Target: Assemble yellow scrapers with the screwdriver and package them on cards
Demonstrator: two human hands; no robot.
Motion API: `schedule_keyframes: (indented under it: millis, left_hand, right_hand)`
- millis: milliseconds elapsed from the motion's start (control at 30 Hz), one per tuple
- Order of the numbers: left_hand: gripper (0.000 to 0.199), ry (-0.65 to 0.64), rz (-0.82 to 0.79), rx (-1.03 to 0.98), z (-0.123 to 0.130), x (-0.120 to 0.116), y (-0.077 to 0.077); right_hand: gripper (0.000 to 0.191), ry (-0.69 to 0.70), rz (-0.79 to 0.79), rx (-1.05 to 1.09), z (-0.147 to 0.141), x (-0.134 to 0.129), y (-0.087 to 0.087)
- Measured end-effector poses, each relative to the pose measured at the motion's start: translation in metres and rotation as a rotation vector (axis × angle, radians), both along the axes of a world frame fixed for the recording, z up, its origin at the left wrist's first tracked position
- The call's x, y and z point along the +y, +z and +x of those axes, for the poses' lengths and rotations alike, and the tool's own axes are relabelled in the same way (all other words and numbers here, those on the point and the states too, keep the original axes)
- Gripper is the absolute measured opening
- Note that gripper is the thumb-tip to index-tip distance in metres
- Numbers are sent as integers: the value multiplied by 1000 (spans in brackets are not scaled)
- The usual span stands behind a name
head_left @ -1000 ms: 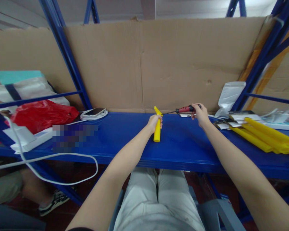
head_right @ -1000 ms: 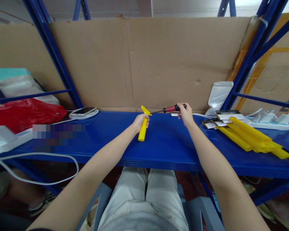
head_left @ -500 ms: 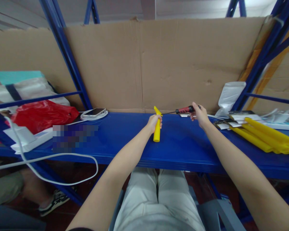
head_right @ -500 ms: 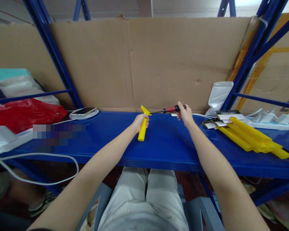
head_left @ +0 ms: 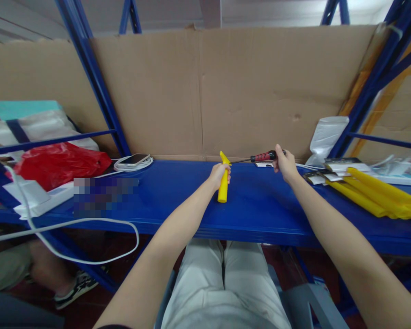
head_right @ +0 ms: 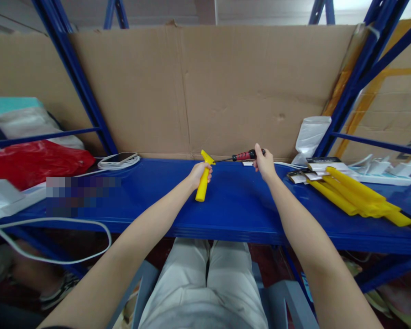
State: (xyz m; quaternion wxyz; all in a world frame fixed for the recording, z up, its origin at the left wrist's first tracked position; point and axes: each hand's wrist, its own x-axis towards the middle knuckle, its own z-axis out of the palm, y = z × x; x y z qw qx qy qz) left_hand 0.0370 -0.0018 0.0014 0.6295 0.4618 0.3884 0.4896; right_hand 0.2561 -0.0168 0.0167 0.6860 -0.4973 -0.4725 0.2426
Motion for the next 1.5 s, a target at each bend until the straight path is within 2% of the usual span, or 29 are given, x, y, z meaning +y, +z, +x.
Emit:
schedule_keyframes:
  millis: [200, 467, 600, 700, 800, 933, 1033, 1233, 1500]
  left_hand:
    - [15, -8, 16, -1, 0, -1, 1]
    - [16, -15, 17, 26, 0, -4, 3]
    - [16, -15, 25, 22, 0, -5, 3]
    - [16, -13, 28, 21, 1, -6, 3]
    - [16, -12, 20, 25, 1, -6, 3]
    - [16, -16, 22, 25, 1, -6, 2]
    - [15, -30, 28, 28, 2, -6, 1]
    - [16, -17, 13, 20, 2, -6, 1]
    - [18, -14, 27, 4, 3, -6, 1]
  right_hand:
    - [26, 50, 17, 89, 0, 0, 3]
    - [37, -20, 27, -3, 1, -1, 1]
    - [29, 8, 48, 79, 0, 1, 2]
    - [35, 45, 63, 102, -1, 1, 3]
    - [39, 12, 67, 35, 1, -1, 2]
    - [26, -52, 67, 18, 1, -3, 4]
    - [18, -50, 74, 54, -1, -5, 8]
    - [32, -56, 63, 0, 1, -4, 7]
    - [25, -34, 89, 30, 1, -1, 8]
